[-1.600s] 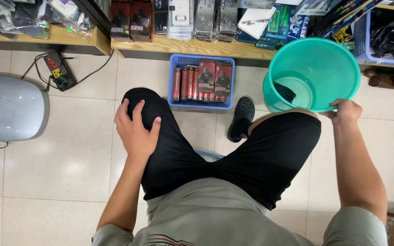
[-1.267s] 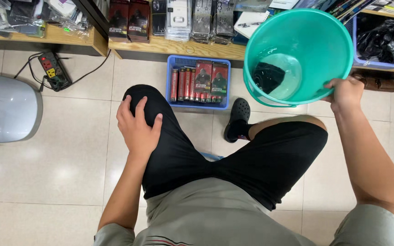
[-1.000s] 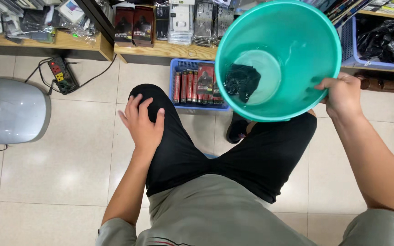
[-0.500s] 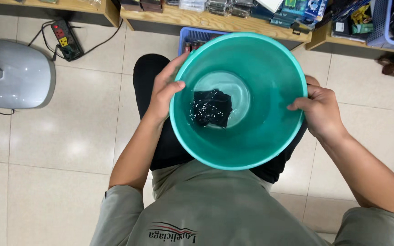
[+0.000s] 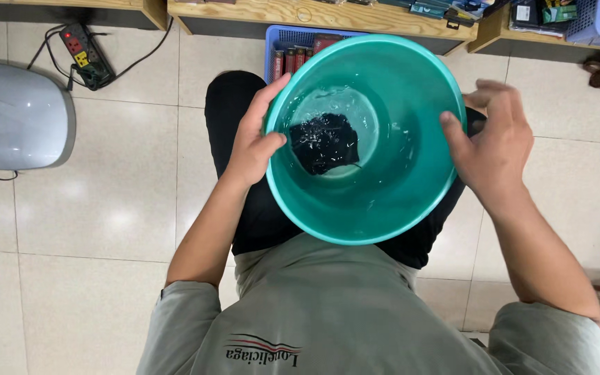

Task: The person washes a dark cloth in a green bucket of water, wrings it out, and uses it to wipe several product boxes containing screen protectors.

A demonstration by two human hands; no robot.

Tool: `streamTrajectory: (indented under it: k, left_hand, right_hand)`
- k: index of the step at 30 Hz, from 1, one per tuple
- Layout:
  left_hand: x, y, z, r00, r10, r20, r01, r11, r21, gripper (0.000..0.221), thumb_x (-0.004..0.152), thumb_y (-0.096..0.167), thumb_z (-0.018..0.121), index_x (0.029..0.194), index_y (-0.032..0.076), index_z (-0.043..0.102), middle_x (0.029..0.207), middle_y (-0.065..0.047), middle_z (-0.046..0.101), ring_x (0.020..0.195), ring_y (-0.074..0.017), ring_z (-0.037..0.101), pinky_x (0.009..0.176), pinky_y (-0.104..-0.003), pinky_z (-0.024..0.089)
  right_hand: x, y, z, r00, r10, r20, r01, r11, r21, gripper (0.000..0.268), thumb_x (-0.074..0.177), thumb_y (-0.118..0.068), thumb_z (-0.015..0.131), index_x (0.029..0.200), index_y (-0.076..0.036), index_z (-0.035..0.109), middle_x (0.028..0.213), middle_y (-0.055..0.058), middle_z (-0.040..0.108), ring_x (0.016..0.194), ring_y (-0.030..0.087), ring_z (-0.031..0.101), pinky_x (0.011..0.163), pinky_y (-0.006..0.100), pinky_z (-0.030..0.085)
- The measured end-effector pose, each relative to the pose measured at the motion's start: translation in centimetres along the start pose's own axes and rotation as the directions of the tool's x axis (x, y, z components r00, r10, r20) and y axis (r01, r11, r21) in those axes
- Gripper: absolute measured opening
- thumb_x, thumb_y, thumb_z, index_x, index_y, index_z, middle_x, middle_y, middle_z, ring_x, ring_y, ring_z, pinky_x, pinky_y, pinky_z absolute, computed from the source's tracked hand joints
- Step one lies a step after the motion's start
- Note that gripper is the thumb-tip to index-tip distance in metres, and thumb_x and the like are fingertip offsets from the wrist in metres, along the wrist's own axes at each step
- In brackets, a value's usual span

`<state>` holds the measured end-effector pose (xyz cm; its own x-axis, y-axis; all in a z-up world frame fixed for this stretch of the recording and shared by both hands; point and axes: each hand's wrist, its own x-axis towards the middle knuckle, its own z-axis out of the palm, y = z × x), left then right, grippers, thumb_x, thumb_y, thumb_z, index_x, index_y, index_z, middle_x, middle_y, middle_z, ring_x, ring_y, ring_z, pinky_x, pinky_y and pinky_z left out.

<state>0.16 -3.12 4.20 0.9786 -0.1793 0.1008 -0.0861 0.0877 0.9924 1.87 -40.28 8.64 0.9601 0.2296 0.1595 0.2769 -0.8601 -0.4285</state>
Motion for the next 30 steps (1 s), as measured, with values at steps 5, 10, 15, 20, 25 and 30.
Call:
streamTrajectory:
  k: [5,10,15,20,25,30]
  left_hand:
    - [0.8,-0.4,0.4,1.0,-0.011,-0.016,0.012,0.998,0.067,0.079,0.078,0.004,0.051,0.156,0.012,0.042,0.156,-0.011,0.047,0.144,-0.0252,0.047,0.121,-0.037,0.038]
    - [0.2,-0.5,0.7,0.997,0.072,0.016,-0.073,0.988,0.138,0.079,0.078,0.002,0.049,0.157,0.009,0.04,0.157,-0.012,0.046,0.148,-0.0252,0.044,0.127,-0.039,0.033]
    - [-0.5,-2.0,0.8,0.993,0.115,0.007,-0.115,0.989,0.096,0.088,0.073,0.0,0.051,0.159,0.013,0.042,0.148,-0.015,0.047,0.139,-0.0292,0.044,0.119,-0.052,0.035]
    - [-0.6,-2.0,0.6,0.984,0.177,0.007,-0.176,0.973,0.146,0.084,0.078,-0.002,0.049,0.16,0.012,0.041,0.149,-0.015,0.045,0.142,-0.0324,0.042,0.121,-0.055,0.032]
    - [-0.2,2.3,1.0,0.975,0.22,0.021,-0.194,0.806,0.56,0.066,0.087,-0.004,0.053,0.152,0.008,0.045,0.153,-0.018,0.043,0.147,-0.0354,0.044,0.125,-0.047,0.04]
    - [2.4,5.4,5.1,0.812,0.557,0.172,-0.517,0.551,0.655,0.034,0.089,-0.011,0.061,0.122,-0.005,0.065,0.127,-0.02,0.059,0.125,-0.0419,0.061,0.113,-0.056,0.048]
  right_hand:
    - [2.9,-6.1,1.7,0.907,-0.408,-0.105,0.355,0.873,-0.334,0.013,0.103,-0.031,0.077,0.102,-0.019,0.073,0.108,0.0,0.077,0.1,0.023,0.073,0.074,0.043,0.047]
    - [8.8,-8.1,13.9,0.732,-0.035,0.681,0.421,0.809,-0.411,0.024,0.1,-0.029,0.059,0.121,-0.017,0.063,0.114,0.008,0.065,0.103,0.037,0.065,0.07,0.048,0.055]
    - [9.2,-3.9,25.1,0.573,0.13,0.809,0.451,0.774,-0.444,0.019,0.075,0.007,0.072,0.092,0.0,0.079,0.09,0.022,0.074,0.079,0.045,0.068,0.069,0.063,0.053]
    - [9.9,-2.7,26.6,0.699,0.002,0.715,0.353,0.868,-0.348,0.011,0.087,-0.007,0.069,0.092,-0.003,0.078,0.087,0.018,0.074,0.083,0.038,0.071,0.067,0.052,0.056]
    - [11.1,-4.3,23.0,0.343,0.284,0.895,0.253,0.89,-0.38,0.039,0.098,-0.013,0.051,0.135,-0.008,0.062,0.135,0.013,0.062,0.119,0.033,0.06,0.087,0.049,0.056]
    - [12.5,-3.3,19.9,0.458,0.126,0.88,0.029,0.987,-0.157,0.027,0.084,-0.032,0.058,0.086,-0.007,0.069,0.087,0.014,0.067,0.077,0.03,0.057,0.069,0.045,0.042]
